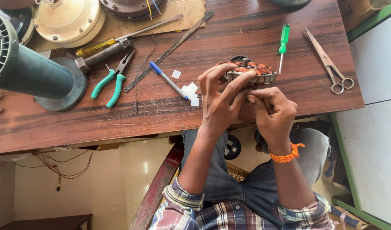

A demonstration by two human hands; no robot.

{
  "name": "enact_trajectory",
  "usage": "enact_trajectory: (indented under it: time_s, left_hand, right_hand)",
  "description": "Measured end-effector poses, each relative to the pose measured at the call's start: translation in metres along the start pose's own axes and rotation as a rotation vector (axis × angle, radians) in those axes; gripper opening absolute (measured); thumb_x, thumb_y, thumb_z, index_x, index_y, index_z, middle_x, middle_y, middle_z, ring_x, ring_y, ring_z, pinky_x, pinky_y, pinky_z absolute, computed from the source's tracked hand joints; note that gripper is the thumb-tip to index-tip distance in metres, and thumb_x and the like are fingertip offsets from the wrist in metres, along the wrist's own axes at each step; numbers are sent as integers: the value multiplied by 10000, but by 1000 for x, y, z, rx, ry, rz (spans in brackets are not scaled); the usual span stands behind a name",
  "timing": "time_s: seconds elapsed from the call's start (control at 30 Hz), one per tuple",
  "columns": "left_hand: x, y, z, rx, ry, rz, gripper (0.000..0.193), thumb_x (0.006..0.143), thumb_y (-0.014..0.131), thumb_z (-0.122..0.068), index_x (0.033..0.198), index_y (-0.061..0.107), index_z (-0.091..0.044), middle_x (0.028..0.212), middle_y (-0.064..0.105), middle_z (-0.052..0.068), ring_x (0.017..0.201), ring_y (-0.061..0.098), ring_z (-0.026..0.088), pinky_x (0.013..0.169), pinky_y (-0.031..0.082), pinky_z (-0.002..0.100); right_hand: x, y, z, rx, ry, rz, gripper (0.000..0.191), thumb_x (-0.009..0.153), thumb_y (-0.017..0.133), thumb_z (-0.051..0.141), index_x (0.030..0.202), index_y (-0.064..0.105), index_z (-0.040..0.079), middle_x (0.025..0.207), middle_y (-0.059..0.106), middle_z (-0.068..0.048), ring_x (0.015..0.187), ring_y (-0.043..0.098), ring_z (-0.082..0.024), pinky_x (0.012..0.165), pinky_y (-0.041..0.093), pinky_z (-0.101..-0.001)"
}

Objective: The person sits at a workbench and winds copper wire by hand around the slots of a motor armature, pressing the wire into place with their fingers and turning the armature as they work. Near the end they pick up a green-handled screwdriver and use it on the armature while continuing to work the wire.

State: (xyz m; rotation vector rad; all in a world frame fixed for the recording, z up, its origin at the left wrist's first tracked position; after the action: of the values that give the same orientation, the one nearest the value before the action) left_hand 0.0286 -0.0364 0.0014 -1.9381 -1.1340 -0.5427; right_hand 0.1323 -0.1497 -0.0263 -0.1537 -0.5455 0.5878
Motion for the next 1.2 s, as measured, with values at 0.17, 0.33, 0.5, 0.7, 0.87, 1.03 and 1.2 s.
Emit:
enact_trajectory:
  time_s: [0.17,0.33,0.5,0.7,0.87,1.03,1.2]
  left_hand:
    - [-8,2,1,4,119,-70,377,859,852,-122,1176,749,-299,1422,485,4,1375,478,244,1117,503,376]
    - [-8,2,1,-78,101,-115,254,836,885,-149,1045,762,-224,1380,521,17,1340,500,254,1130,518,375]
    - [-6,-3,3,-209,4,-176,142,870,816,-18,933,699,-68,1248,651,29,1298,569,270,1047,530,352]
    - [-3,0,5,-325,-106,-277,126,870,770,21,904,661,-32,1189,654,60,1165,620,237,983,558,339]
    - [-2,0,3,-314,-110,-317,131,859,770,24,905,659,-27,1164,640,71,1121,616,239,962,532,337]
    - [-2,-1,2,-297,-119,-339,142,850,777,17,905,655,-31,1163,639,66,1110,615,222,969,528,341]
    - [-3,2,1,-304,-151,-322,135,850,772,13,900,654,-31,1168,633,62,1127,614,224,949,535,326]
  right_hand:
    - [-11,0,-5,57,-22,-22,78,1001,759,8,1015,684,-6,832,671,13,706,512,2,629,412,-207]
    - [-14,-14,0,-2,-28,7,78,979,776,30,1007,709,1,778,647,24,645,472,-7,578,363,-208]
    - [4,-28,22,-175,-59,70,72,1004,786,46,1048,739,14,748,616,13,626,452,-15,566,336,-219]
    - [42,-20,56,-288,-187,120,86,1044,800,50,1087,737,11,803,655,-18,653,483,-26,590,358,-228]
    - [73,-4,63,-313,-131,185,63,1044,791,34,1088,759,2,770,644,-12,659,491,-29,584,369,-233]
    - [90,7,61,-240,-60,288,56,1000,744,-2,1055,752,-3,809,672,41,674,521,3,565,383,-211]
    - [96,5,59,-284,-32,265,47,1011,778,-11,1056,765,-9,727,593,3,637,443,-23,545,327,-233]
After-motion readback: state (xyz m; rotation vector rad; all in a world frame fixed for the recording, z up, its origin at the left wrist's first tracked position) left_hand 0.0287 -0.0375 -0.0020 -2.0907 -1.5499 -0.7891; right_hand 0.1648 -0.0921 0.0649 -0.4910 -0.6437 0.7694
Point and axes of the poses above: each hand's wrist, its own x-axis towards the middle knuckle, its own y-axis out of the palm, z = x × y, the point moved 5 cm from there along x, towards the middle knuckle
